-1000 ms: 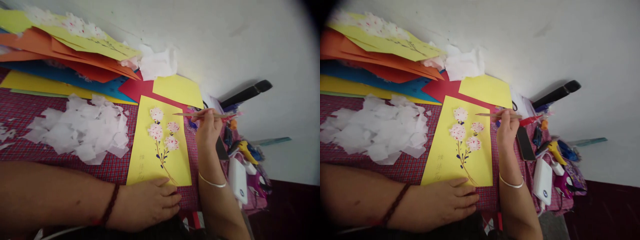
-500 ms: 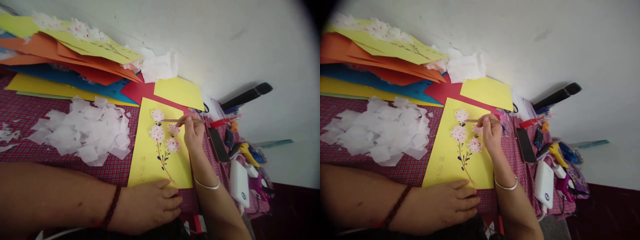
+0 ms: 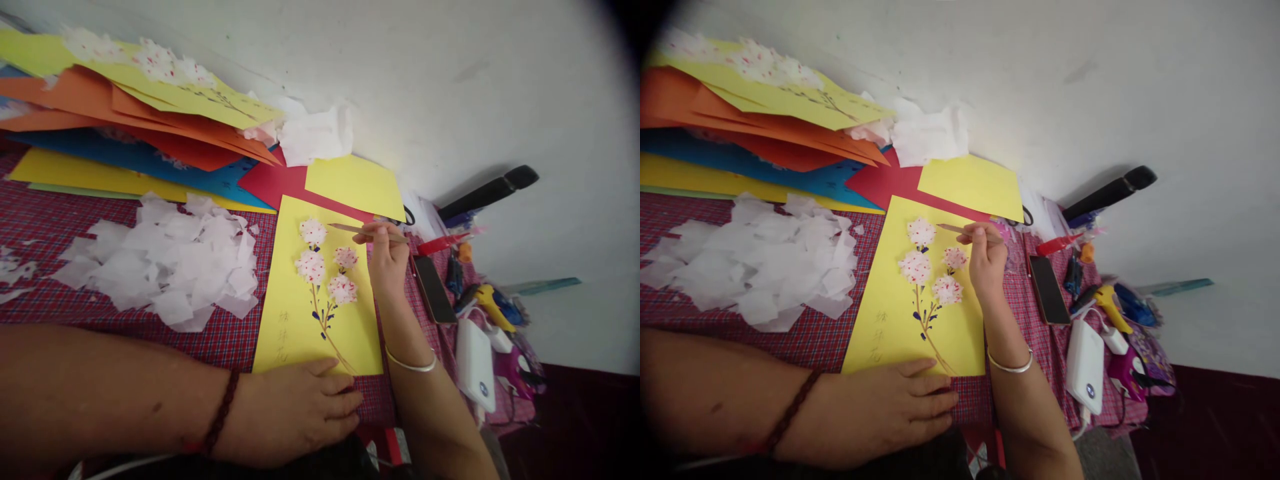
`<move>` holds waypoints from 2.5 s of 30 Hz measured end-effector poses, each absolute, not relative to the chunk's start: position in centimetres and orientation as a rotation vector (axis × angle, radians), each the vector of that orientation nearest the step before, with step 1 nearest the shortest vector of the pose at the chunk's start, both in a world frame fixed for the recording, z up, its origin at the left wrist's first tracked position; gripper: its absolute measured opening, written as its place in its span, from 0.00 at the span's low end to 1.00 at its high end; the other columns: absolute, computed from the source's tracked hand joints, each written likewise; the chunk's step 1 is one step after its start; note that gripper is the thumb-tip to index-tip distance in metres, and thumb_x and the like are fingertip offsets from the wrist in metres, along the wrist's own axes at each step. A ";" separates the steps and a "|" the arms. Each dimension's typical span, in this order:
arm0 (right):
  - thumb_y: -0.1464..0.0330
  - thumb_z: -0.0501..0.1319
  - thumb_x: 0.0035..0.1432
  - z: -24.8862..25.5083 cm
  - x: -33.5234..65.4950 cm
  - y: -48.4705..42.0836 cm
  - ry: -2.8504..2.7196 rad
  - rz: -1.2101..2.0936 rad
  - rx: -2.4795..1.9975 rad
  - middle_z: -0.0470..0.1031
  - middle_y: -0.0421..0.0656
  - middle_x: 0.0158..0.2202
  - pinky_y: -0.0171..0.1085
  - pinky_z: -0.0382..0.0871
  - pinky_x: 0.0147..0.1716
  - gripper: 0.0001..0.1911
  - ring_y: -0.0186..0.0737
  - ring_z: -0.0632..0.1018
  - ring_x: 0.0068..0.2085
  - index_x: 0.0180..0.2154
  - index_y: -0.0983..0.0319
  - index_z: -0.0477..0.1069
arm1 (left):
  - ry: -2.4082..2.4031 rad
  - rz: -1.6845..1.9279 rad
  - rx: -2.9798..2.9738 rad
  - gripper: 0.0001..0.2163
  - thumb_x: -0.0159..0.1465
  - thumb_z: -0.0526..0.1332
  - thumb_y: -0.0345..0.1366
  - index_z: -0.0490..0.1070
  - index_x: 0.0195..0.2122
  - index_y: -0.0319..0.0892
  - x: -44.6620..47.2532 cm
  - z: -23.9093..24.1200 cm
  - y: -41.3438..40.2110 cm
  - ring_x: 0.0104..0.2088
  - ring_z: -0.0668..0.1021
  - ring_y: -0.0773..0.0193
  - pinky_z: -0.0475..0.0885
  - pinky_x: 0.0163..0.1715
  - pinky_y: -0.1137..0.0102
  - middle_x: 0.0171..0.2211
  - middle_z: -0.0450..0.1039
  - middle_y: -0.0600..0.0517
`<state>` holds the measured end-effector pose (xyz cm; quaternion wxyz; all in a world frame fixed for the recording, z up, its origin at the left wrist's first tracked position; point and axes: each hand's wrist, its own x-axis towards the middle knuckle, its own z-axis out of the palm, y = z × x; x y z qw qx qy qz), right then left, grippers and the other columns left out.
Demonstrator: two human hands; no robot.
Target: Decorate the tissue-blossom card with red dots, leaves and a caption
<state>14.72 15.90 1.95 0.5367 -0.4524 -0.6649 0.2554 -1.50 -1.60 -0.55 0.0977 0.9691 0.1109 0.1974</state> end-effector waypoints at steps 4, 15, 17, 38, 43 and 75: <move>0.54 0.57 0.65 1.8 14.9 16.0 -1.646 0.664 -1.104 0.76 0.40 0.27 0.35 0.73 0.29 0.18 0.35 0.80 0.29 0.33 0.61 0.73 | 0.329 0.553 2.870 0.19 0.72 0.52 0.37 0.68 0.60 0.40 -1.5 -0.7 -1.6 0.61 0.69 0.58 0.63 0.62 0.61 0.63 0.69 0.51; 0.59 0.56 0.67 2.2 14.2 14.8 -1.659 0.723 -0.991 0.75 0.38 0.24 0.36 0.71 0.30 0.15 0.34 0.78 0.27 0.32 0.60 0.73 | 0.324 0.529 2.888 0.19 0.72 0.51 0.38 0.68 0.61 0.41 -1.5 -0.7 -1.7 0.62 0.68 0.57 0.62 0.63 0.61 0.63 0.68 0.51; 0.59 0.55 0.67 2.1 14.1 14.8 -1.640 0.689 -0.990 0.74 0.38 0.24 0.36 0.71 0.30 0.15 0.34 0.78 0.27 0.32 0.60 0.72 | 0.327 0.561 2.867 0.19 0.71 0.53 0.38 0.69 0.60 0.40 -1.5 -0.7 -1.7 0.61 0.69 0.58 0.63 0.63 0.61 0.62 0.69 0.50; 0.62 0.56 0.66 4.2 16.3 14.3 -1.415 0.671 -0.951 0.74 0.38 0.25 0.37 0.71 0.32 0.12 0.33 0.76 0.26 0.32 0.60 0.73 | 0.354 0.628 2.886 0.18 0.69 0.55 0.38 0.72 0.58 0.42 -1.5 -0.8 -1.7 0.60 0.71 0.58 0.66 0.60 0.63 0.61 0.69 0.49; 0.62 0.57 0.65 3.4 19.2 13.8 -1.345 0.612 -1.029 0.70 0.37 0.26 0.37 0.70 0.29 0.11 0.33 0.73 0.24 0.32 0.59 0.71 | 0.351 0.612 2.862 0.20 0.68 0.55 0.39 0.70 0.60 0.41 -1.5 -0.9 -1.8 0.61 0.69 0.57 0.66 0.61 0.62 0.62 0.68 0.49; 0.61 0.53 0.66 7.0 21.3 12.3 -0.824 1.164 -0.645 0.60 0.31 0.16 0.34 0.72 0.27 0.13 0.30 0.66 0.19 0.30 0.57 0.67 | 1.754 0.396 2.467 0.19 0.74 0.50 0.40 0.61 0.25 0.43 -11.1 2.3 -5.6 0.25 0.66 0.67 0.58 0.29 0.70 0.22 0.62 0.56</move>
